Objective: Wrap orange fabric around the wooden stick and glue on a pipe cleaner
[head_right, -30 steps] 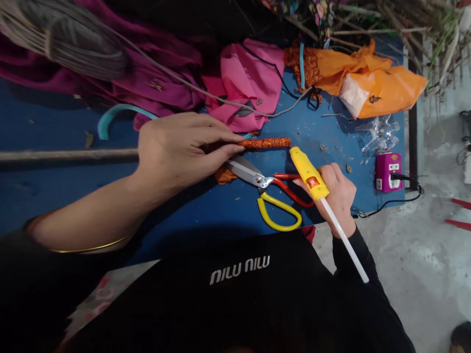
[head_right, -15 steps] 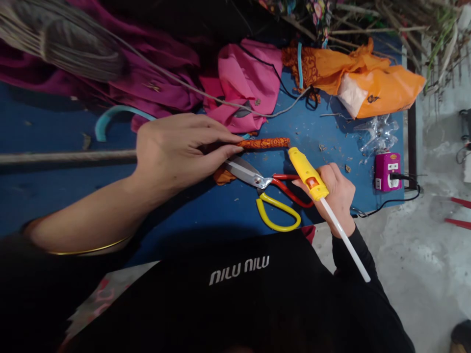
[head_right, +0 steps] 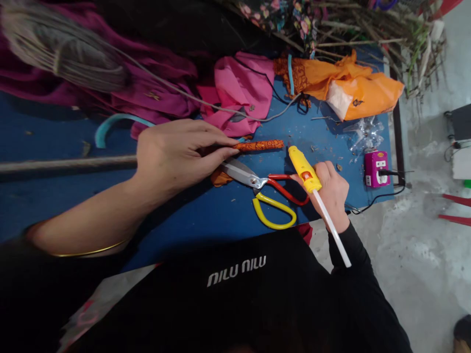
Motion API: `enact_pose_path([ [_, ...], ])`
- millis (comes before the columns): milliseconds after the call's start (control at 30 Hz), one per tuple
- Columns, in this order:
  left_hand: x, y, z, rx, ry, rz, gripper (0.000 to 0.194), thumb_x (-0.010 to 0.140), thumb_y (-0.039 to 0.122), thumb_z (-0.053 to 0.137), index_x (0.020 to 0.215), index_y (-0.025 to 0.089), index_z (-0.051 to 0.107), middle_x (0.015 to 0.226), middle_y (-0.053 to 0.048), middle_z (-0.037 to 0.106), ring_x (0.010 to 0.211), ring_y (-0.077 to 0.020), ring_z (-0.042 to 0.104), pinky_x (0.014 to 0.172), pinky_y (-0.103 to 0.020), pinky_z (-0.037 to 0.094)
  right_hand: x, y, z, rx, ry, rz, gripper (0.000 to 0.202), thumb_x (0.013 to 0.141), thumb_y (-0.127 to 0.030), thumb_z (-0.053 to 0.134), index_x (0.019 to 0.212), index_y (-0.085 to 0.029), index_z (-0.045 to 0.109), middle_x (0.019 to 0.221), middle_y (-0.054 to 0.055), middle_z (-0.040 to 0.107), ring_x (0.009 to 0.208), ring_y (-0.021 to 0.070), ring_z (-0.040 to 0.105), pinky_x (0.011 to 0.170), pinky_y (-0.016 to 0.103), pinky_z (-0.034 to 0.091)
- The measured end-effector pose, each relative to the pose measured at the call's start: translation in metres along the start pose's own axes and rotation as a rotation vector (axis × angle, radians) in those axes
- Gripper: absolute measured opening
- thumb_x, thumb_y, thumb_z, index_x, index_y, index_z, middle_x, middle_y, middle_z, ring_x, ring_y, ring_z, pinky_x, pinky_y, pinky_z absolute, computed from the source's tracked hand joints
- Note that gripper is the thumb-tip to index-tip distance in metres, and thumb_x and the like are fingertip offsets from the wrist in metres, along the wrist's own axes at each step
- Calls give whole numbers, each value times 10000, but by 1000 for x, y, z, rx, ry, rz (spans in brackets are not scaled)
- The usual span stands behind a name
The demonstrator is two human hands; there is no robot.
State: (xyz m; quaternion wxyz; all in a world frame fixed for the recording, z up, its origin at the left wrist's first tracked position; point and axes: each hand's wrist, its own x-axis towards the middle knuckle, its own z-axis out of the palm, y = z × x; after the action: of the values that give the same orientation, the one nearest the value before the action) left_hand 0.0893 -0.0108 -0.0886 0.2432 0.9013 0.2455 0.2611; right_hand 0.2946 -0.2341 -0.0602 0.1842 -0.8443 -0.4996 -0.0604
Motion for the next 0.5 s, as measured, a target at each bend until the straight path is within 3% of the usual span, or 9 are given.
enact_pose_path([
  [200, 1, -4, 4, 6, 52, 32, 301, 1039, 437, 641, 903, 263, 846, 891, -24, 839, 845, -243, 797, 627, -350, 532, -8, 14, -10, 84, 102, 105, 480, 981, -723, 616, 964, -243, 611, 852, 17, 677, 734, 167, 629, 656, 285, 451],
  [333, 3, -5, 8, 9, 73, 48, 263, 1014, 429, 659, 898, 276, 838, 898, -16, 837, 835, -239, 787, 623, -345, 516, 6, 43, -23, -30, 255, 288, 451, 941, -656, 701, 1077, -240, 596, 946, 39, 698, 829, 220, 670, 743, 347, 509],
  [400, 3, -6, 9, 17, 92, 63, 272, 1018, 438, 644, 896, 285, 833, 898, -10, 834, 841, -231, 784, 627, -338, 518, 20, 62, -25, -118, 291, 389, 383, 928, -547, 733, 1093, -237, 580, 1047, 79, 709, 913, 259, 690, 797, 397, 530],
  [500, 4, -8, 10, 38, 105, 74, 272, 1012, 445, 638, 894, 294, 831, 900, -3, 831, 860, -221, 775, 628, -327, 519, 42, 89, -20, -160, 242, 433, 380, 864, -366, 791, 1124, -203, 566, 1185, 154, 680, 1056, 307, 695, 902, 457, 543],
])
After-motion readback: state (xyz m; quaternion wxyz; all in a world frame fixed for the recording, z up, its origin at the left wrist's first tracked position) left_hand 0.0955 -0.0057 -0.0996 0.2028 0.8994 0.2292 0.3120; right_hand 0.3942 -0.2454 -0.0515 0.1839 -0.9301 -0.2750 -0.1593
